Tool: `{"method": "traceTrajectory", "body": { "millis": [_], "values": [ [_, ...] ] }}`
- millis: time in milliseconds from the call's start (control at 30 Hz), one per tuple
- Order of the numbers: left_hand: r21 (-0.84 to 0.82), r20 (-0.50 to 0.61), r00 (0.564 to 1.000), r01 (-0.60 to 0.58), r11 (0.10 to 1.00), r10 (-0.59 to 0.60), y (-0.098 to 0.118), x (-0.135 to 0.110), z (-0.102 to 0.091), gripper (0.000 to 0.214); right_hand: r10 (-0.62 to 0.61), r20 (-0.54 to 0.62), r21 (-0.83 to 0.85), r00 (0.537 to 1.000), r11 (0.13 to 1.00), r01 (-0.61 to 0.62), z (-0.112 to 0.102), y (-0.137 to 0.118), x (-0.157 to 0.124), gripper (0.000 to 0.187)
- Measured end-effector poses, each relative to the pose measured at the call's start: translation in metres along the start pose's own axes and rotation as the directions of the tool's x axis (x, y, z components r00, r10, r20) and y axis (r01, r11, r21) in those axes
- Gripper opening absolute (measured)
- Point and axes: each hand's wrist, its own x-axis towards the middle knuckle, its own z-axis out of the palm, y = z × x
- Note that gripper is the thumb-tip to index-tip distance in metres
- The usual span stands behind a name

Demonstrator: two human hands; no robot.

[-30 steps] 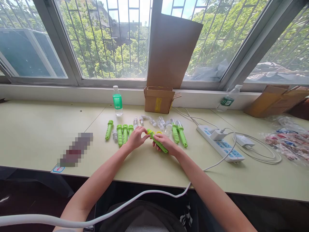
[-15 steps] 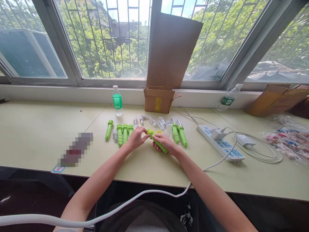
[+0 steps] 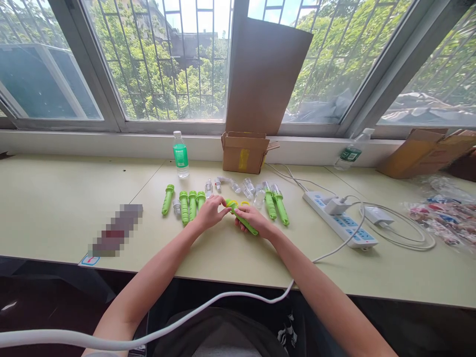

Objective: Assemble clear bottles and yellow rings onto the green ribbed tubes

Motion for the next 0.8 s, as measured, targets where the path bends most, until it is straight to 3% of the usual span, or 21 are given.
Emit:
{"method": "traceTrajectory", "body": {
  "millis": [800],
  "values": [
    [-0.04,-0.083,0.995,-0.056,0.998,0.052,-0.0023,0.0019,0.0021,0.013,0.008,0.037,0.12,0.999,0.993,-0.013,-0.006,0.0047,0.0019,0.04]
  ]
}}
